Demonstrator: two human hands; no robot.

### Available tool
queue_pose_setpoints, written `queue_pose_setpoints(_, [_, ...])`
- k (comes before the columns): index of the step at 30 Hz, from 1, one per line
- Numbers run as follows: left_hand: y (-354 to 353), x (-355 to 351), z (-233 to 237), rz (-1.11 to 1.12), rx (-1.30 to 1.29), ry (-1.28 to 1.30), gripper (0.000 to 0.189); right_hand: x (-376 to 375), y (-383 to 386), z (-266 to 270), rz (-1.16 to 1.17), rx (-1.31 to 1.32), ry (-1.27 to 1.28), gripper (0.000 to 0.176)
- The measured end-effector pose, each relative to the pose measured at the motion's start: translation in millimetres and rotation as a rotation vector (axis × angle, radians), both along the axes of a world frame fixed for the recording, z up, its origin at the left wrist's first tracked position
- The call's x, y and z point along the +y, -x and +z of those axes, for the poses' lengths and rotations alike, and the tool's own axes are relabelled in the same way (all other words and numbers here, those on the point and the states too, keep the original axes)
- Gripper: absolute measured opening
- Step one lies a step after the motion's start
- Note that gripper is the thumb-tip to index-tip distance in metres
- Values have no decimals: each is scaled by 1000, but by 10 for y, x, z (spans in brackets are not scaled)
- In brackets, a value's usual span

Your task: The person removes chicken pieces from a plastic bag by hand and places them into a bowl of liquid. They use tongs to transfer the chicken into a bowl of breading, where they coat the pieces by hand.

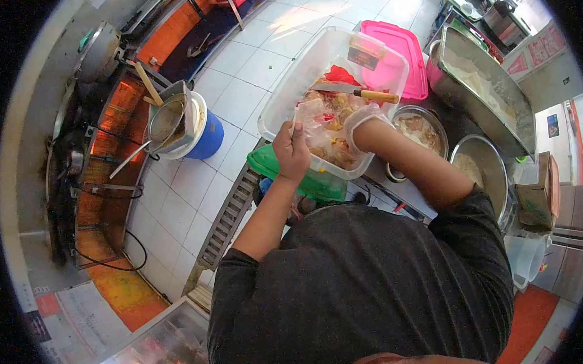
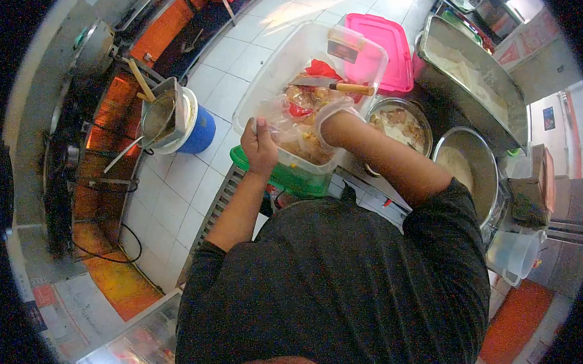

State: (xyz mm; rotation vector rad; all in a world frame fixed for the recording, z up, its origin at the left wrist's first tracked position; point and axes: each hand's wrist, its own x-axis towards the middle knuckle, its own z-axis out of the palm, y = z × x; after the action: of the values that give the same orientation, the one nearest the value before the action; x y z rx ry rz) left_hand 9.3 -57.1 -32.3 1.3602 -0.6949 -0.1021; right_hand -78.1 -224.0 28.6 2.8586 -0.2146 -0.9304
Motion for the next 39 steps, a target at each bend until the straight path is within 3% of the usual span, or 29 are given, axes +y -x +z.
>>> queue_pose_setpoints(6, [18,12,-8,-20,96,-8,30,-4,35,42,87,-98,-107,24])
queue_pose_setpoints(9, [32,31,118,-6,108,-33,33,-73,-10,329,134,-5,-163,24])
queue_pose_setpoints(12, [11,14,43,7,120,-31,33,-194,153,532,77,-274,-332,31])
queue_pose_setpoints(13, [2,-1,25,8,129,-26,33,-214,224,540,17,-441,-451,29])
queue_pose_setpoints(16, [9,36,46,-41,168,0,23,-110,472,931,-508,-561,-1051,23])
queue_pose_setpoints(17, [-1,25,52,-51,170,5,23,-142,599,808,-556,-668,-1403,33])
queue_pose_setpoints(20, [-2,77,43,-61,202,-23,23,282,855,1312,-613,-911,-1878,44])
queue_pose_setpoints(22, [19,47,103,-32,252,-58,23,413,994,1477,-318,-1209,-1766,46])
queue_pose_setpoints(25, [42,13,14,-21,307,13,26,541,1132,1739,36,-1412,-1618,44])
queue_pose_setpoints(30, [27,-66,33,-10,229,106,27,539,1285,1905,194,-1470,-1531,41])
queue_pose_setpoints(34, [75,-143,93,48,217,149,27,455,1403,1858,37,-1515,-1491,39])
queue_pose_setpoints(36, [33,-105,-42,36,186,108,27,347,1425,1765,-224,-1497,-1474,38])
queue_pose_setpoints(39, [21,-21,34,20,169,28,28,79,1433,1382,-678,-1187,-1367,37])
